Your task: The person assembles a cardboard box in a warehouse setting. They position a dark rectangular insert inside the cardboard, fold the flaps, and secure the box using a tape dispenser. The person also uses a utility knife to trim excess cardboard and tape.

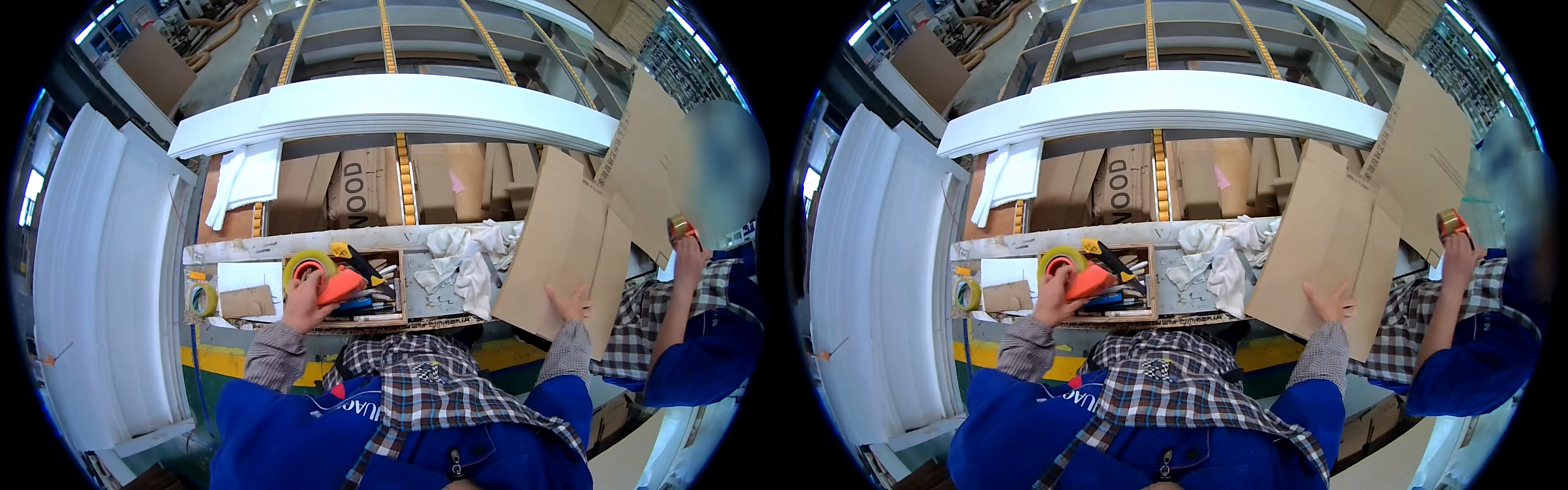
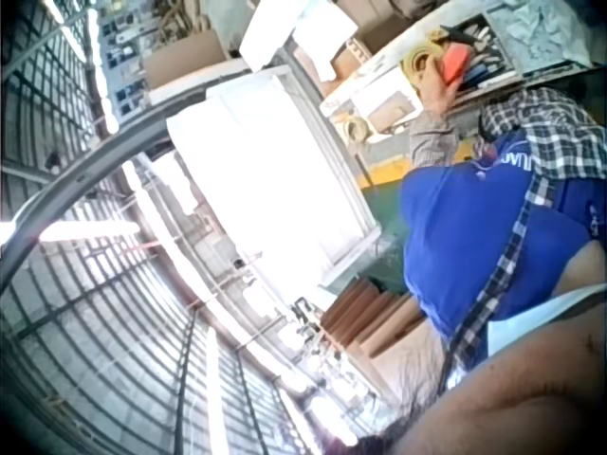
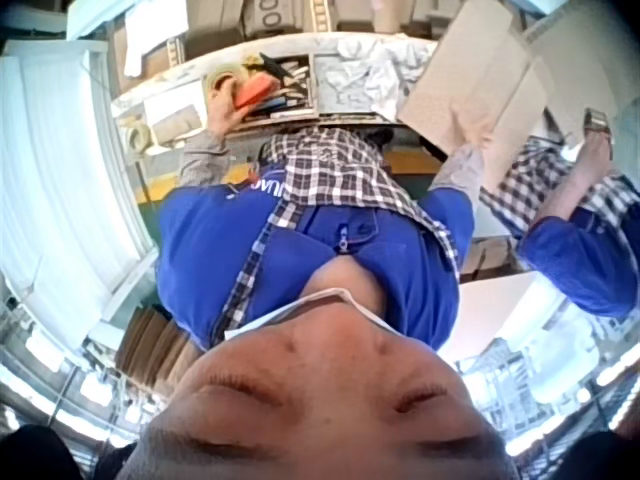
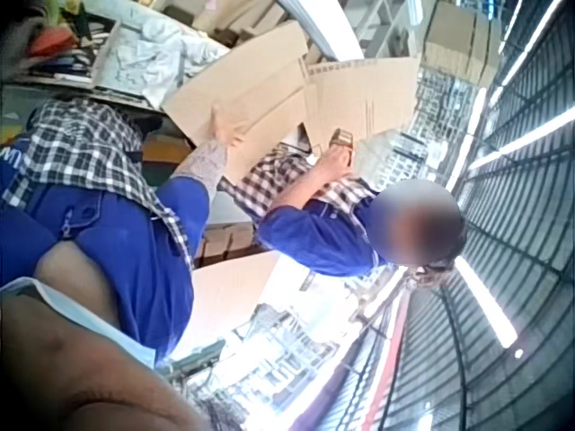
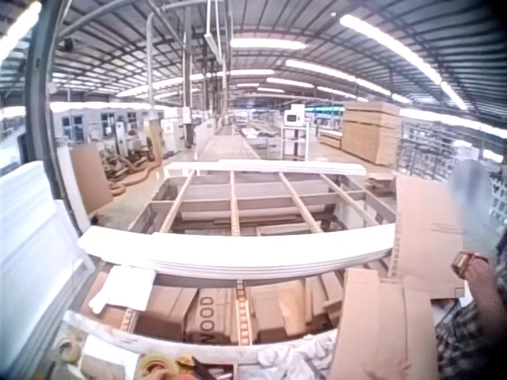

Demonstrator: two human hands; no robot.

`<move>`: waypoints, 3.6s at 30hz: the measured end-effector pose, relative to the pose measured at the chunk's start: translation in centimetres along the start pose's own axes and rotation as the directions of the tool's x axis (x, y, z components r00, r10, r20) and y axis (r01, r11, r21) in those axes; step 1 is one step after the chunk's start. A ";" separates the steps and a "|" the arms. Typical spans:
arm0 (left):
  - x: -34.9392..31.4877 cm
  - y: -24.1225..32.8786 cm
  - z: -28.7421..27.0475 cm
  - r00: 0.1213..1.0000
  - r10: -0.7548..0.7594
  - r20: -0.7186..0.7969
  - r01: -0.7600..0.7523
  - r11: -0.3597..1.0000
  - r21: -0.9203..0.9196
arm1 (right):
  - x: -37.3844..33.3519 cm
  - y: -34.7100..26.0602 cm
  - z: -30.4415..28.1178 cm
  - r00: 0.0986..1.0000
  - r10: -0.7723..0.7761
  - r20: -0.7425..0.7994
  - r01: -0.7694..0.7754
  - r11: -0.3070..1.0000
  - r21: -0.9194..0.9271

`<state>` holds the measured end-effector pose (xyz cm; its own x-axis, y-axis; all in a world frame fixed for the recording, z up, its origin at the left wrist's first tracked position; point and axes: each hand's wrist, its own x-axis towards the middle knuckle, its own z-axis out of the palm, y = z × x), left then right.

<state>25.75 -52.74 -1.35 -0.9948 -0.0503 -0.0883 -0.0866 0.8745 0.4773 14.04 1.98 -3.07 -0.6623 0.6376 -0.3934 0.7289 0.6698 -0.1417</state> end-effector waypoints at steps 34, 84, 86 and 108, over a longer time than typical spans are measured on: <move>8.1 27.5 8.0 0.947 0.273 0.170 0.145 0.111 -0.983 | -3.0 0.8 0.7 0.948 -0.175 -0.267 0.227 0.958 0.175; 36.2 43.9 12.5 0.683 0.664 0.306 -0.220 0.586 -0.780 | -15.2 2.1 0.0 0.817 -0.541 0.199 -0.075 0.241 0.968; 39.6 47.6 10.7 0.765 0.595 0.247 -0.437 0.760 -0.481 | -14.6 1.8 0.7 0.863 -0.455 0.218 -0.141 0.198 0.970; 47.3 45.2 28.0 0.756 0.570 -0.322 -0.611 0.791 -0.031 | -4.6 -1.8 -2.6 0.780 -0.368 0.505 -0.496 0.127 0.859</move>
<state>-23.74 -2.05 -8.46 -0.8183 0.3055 0.4869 0.5373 0.7075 0.4591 15.35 -1.18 1.38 -0.6979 0.0587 -0.7138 0.5698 -0.5583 -0.6031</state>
